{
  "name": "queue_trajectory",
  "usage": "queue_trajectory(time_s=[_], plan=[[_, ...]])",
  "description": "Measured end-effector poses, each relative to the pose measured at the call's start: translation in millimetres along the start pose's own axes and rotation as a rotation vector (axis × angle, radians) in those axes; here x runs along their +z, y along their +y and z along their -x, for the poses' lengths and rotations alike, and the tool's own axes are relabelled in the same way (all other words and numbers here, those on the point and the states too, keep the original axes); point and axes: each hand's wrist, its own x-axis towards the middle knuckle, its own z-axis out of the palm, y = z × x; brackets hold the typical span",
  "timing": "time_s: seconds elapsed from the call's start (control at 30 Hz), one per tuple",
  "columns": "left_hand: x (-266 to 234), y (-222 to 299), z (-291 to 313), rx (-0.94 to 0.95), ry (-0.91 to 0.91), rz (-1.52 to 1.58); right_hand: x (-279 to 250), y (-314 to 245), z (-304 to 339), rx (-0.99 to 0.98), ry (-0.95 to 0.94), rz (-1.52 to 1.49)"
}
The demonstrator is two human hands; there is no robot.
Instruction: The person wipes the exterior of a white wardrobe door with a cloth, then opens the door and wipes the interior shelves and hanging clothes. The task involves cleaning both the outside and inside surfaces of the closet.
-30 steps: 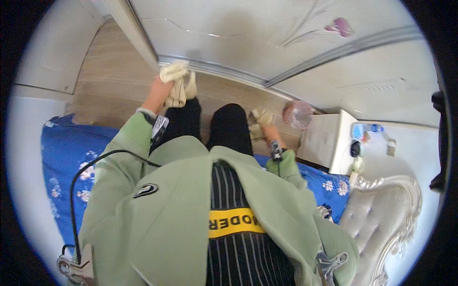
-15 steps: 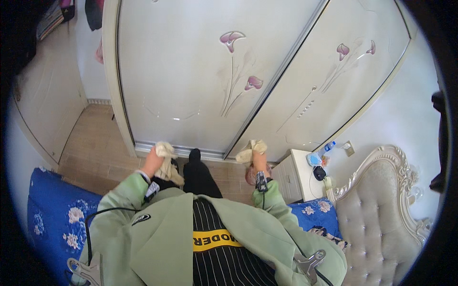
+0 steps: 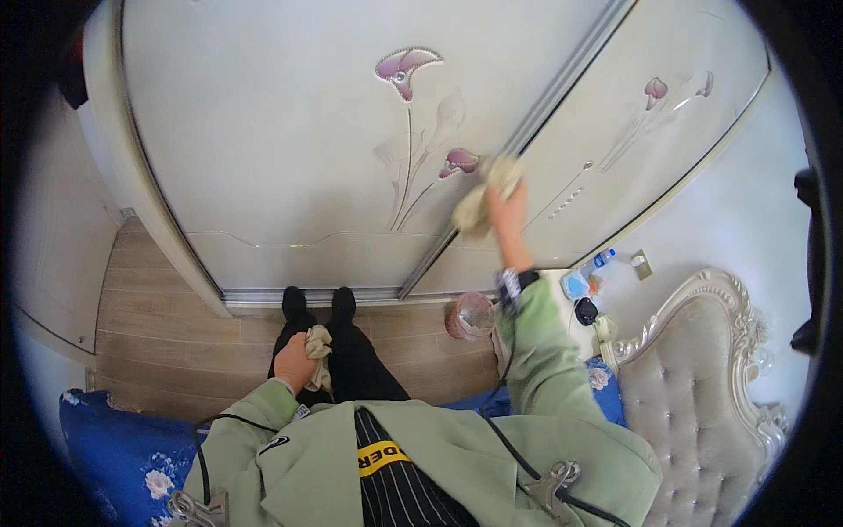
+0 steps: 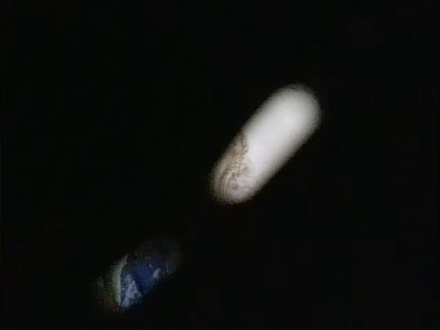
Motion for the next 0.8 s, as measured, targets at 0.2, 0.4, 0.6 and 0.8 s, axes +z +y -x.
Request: queue_trajectory(time_s=[0.2, 0.4, 0.6, 0.8], plan=[[-0.8, -16.3, -12.8, 0.062, 0.06, -0.017, -23.6, -140.6, -173.4, -0.671, 0.417, 0.291], [0.7, -17.8, -19.0, 0.008, 0.008, 0.014, 54.3, -81.0, -128.3, -0.35, 0.427, 0.336], [-1.3, -17.9, -20.3, 0.036, 0.027, 0.039, 181.4, 59.3, 28.7, 0.041, 0.172, 0.297], [-1.4, -17.4, -20.6, 0.041, 0.037, 0.044, 218.6, 72.7, 63.2, 0.349, 0.223, -0.235]])
